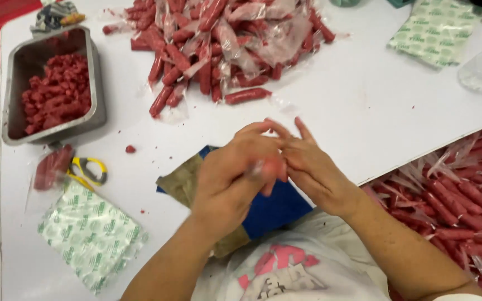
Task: Manually wrapping small red food tubes with pink ribbons on a production table.
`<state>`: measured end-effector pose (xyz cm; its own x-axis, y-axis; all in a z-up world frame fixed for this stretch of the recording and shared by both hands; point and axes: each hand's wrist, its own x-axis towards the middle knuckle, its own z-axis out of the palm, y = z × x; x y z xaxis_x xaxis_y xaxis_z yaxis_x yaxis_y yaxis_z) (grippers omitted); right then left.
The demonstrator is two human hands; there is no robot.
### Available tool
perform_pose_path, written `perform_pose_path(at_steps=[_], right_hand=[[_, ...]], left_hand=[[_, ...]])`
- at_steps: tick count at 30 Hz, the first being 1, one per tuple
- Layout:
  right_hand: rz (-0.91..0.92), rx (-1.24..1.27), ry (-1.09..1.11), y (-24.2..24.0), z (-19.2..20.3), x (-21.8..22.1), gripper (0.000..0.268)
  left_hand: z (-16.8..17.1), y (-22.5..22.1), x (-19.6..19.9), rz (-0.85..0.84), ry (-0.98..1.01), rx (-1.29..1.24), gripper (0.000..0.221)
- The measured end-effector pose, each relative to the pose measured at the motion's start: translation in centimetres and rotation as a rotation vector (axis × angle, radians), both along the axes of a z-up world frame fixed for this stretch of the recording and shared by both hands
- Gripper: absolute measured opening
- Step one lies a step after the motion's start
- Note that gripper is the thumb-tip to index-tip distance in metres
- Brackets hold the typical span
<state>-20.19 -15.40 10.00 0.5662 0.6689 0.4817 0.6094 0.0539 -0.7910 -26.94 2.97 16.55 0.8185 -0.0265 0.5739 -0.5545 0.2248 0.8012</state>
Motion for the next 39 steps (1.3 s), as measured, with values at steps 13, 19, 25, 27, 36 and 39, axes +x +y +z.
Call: perform_pose_path(at_steps=[13, 19, 25, 27, 36, 39], right_hand=[[0.651, -0.371, -0.218, -0.3, -3.9, -3.1, 0.017], [0.590, 0.084, 0.767, -0.6, 0.8, -6.3, 0.019], [-0.127, 0.440, 0.771, 3.7, -4.1, -5.9, 0.007], [-0.314, 0.327, 0.325, 3.5, -5.1, -4.4, 0.005], [0.540, -0.193, 0.209, 3.5, -2.0, 2.4, 0.014], [0.586, -0.271, 0.192, 4.3, -2.3, 2.5, 0.014]], left_hand=[[-13.8, 1.9, -12.0, -0.099, 0.743, 0.194, 0.014], [-10.1, 3.0, -9.2, 0.095, -0.030, 0.619, 0.020], [-15.7, -4.8, -8.6, -0.029, 0.683, -0.443, 0.022], [-13.0, -3.0, -8.1, 0.099, 0.707, -0.189, 0.025], [-9.6, 3.6, -3.9, 0.273, 0.062, 0.490, 0.040], [-11.6, 4.0, -3.7, 0.278, -0.037, 0.639, 0.054]])
